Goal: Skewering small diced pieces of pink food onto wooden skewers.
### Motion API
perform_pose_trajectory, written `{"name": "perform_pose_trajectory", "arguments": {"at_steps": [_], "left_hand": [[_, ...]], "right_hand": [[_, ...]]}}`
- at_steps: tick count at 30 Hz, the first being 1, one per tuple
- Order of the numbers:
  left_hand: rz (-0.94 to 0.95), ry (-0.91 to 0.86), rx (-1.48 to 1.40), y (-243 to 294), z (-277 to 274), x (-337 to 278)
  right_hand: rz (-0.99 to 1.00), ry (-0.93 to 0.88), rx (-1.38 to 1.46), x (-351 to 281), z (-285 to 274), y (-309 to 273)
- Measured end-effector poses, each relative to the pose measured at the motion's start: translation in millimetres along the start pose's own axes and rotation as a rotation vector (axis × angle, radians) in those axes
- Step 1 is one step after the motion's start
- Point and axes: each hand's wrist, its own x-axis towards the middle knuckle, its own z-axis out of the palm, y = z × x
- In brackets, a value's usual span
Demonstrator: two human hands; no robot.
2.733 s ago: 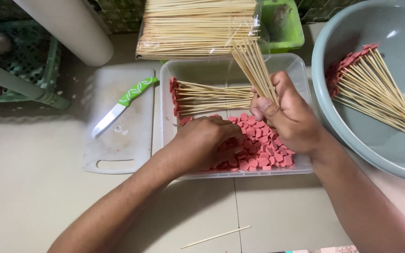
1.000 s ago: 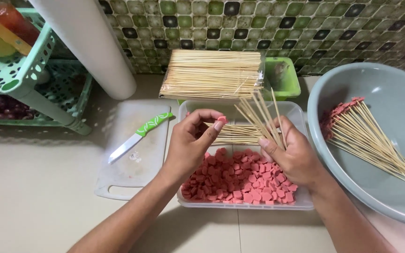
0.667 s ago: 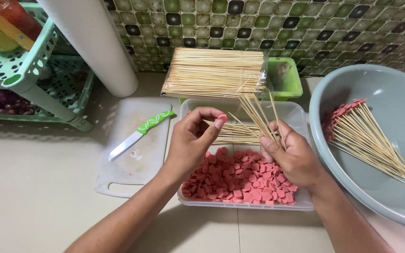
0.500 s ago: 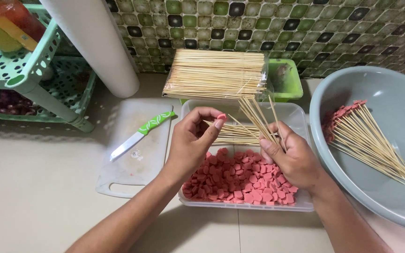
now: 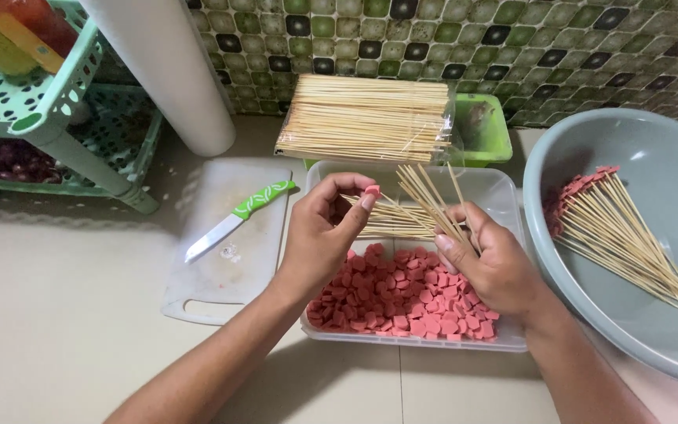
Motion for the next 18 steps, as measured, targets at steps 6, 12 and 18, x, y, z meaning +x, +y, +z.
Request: {"name": "perform_pose_trajectory", "arguments": {"at_steps": [6,12,18], "left_hand": [[0.001,-0.002,-0.003,-2,0,0],[-0.004,0.006,0.011,0,1,0],[0.004,0.013,0.024,3,2,0]], "right_hand": [[0.014,-0.013,-0.059,0,-2,-2],[0.023,-0.008,-0.073,1,-2,-6],[0.02,0.012,-0.072,2,1,-16]]}}
